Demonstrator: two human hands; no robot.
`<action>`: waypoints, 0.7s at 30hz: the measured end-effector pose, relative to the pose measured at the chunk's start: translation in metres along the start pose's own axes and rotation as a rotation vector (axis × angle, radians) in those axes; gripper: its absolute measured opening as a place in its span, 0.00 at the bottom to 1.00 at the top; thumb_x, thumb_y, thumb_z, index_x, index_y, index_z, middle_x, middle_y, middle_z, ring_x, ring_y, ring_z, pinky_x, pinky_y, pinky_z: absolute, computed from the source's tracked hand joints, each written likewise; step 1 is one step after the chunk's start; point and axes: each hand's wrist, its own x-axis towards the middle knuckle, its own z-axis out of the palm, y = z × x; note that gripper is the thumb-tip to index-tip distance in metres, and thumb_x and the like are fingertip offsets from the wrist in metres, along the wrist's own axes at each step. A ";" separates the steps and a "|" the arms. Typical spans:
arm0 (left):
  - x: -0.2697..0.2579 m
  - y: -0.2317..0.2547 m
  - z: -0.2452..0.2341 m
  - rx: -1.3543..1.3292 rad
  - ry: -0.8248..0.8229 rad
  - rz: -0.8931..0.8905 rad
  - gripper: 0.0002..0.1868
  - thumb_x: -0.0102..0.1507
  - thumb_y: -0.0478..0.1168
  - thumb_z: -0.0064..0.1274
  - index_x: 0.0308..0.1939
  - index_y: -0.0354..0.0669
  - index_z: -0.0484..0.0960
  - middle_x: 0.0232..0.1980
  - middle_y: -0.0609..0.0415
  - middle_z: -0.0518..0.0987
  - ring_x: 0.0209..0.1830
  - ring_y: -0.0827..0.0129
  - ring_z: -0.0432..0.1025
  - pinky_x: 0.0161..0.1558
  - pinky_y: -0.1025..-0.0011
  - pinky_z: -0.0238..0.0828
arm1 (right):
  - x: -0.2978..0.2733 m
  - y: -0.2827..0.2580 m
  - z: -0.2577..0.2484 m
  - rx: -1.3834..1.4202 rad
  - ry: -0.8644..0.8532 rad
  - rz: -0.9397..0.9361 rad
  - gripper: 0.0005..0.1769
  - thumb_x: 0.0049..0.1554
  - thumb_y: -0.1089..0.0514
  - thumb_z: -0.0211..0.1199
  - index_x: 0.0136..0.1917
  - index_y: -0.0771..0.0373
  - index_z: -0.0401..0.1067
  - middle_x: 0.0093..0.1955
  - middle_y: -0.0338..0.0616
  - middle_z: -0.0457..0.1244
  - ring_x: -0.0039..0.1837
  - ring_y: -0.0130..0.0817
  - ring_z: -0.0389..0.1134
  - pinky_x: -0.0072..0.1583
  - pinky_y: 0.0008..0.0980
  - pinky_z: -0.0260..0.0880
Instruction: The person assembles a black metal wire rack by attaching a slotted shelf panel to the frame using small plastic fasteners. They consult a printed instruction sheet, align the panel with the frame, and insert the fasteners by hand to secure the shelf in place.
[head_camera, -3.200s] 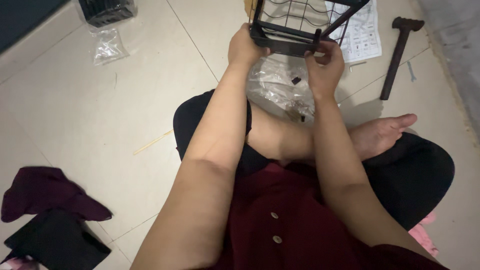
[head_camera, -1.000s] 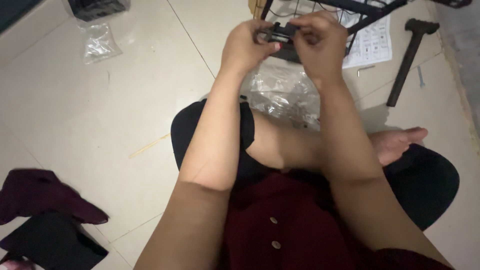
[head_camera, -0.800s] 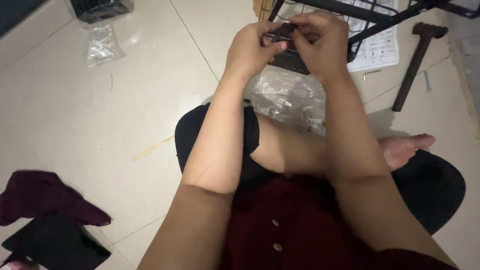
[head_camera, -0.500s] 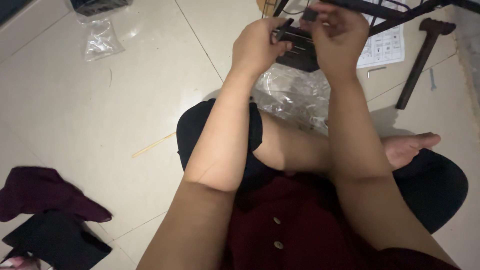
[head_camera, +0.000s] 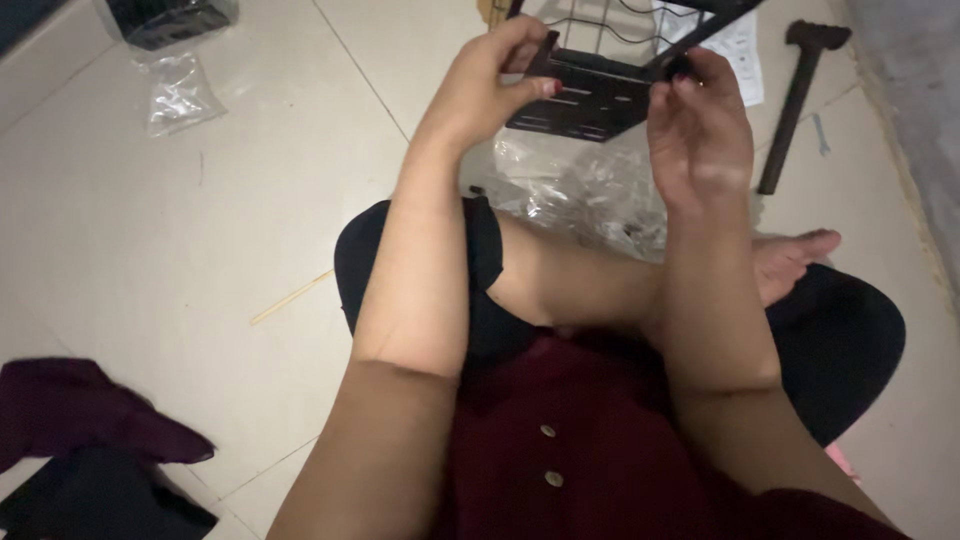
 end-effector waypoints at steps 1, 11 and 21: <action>0.000 0.001 -0.001 -0.016 -0.024 0.011 0.22 0.61 0.30 0.68 0.58 0.39 0.77 0.52 0.55 0.85 0.54 0.69 0.79 0.61 0.68 0.74 | -0.006 -0.007 0.002 0.041 0.019 0.013 0.16 0.65 0.74 0.60 0.65 0.67 0.71 0.59 0.52 0.68 0.58 0.39 0.72 0.64 0.30 0.75; -0.009 0.015 -0.016 -0.077 -0.089 0.101 0.24 0.65 0.29 0.67 0.64 0.36 0.78 0.59 0.53 0.83 0.62 0.67 0.77 0.68 0.68 0.71 | -0.040 -0.039 0.011 -0.027 -0.203 -0.075 0.09 0.70 0.66 0.57 0.63 0.64 0.71 0.66 0.57 0.66 0.60 0.40 0.73 0.64 0.29 0.76; -0.013 0.026 -0.016 0.008 -0.054 -0.003 0.23 0.64 0.31 0.68 0.61 0.36 0.80 0.50 0.56 0.82 0.48 0.75 0.71 0.53 0.74 0.70 | -0.045 -0.039 0.007 -0.021 -0.240 -0.072 0.14 0.71 0.72 0.57 0.67 0.63 0.67 0.65 0.53 0.64 0.64 0.35 0.72 0.68 0.28 0.75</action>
